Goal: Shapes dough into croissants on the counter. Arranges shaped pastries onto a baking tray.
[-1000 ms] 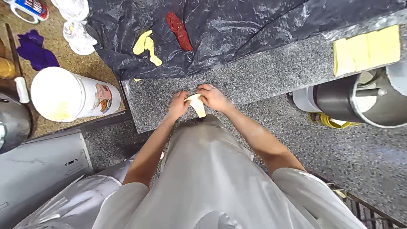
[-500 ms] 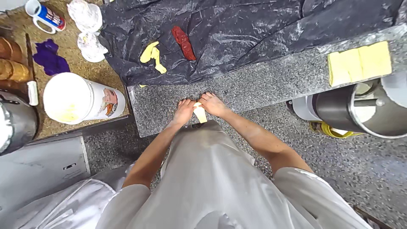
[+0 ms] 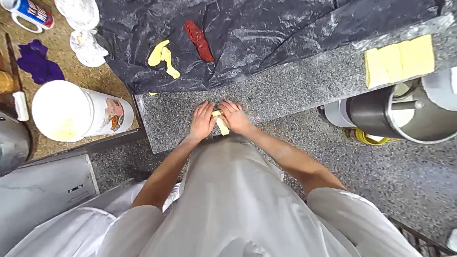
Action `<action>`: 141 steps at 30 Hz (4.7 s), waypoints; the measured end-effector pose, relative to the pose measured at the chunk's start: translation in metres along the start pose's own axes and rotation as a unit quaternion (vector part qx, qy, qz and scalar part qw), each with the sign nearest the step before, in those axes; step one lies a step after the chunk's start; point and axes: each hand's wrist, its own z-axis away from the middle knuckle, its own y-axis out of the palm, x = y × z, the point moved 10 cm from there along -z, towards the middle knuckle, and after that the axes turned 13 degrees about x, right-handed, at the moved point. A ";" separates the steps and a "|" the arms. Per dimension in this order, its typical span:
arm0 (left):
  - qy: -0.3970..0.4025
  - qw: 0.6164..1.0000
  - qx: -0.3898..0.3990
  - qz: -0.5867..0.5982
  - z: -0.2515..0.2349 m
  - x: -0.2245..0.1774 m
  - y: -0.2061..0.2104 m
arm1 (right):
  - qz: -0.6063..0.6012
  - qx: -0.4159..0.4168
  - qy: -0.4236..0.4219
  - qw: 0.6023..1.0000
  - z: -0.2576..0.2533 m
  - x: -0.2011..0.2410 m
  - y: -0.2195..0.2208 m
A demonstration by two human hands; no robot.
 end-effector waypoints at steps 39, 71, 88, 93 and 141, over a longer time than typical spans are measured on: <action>-0.132 0.986 -0.087 0.055 0.088 -0.016 0.005 | 0.079 0.097 -0.131 0.983 -0.025 0.039 0.008; -0.109 0.731 0.449 0.501 0.253 0.102 0.020 | 0.077 -0.123 0.460 0.876 0.024 -0.121 -0.057; -0.169 0.738 0.264 0.597 0.251 0.111 0.018 | 0.041 -0.069 0.341 0.936 0.024 0.029 0.038; -0.157 0.730 0.236 0.622 0.245 0.107 0.011 | 0.016 -0.108 0.371 0.922 0.032 -0.018 -0.010; -0.242 0.720 -0.013 0.651 0.240 0.157 -0.010 | -0.004 -0.086 0.351 0.932 0.018 0.004 0.006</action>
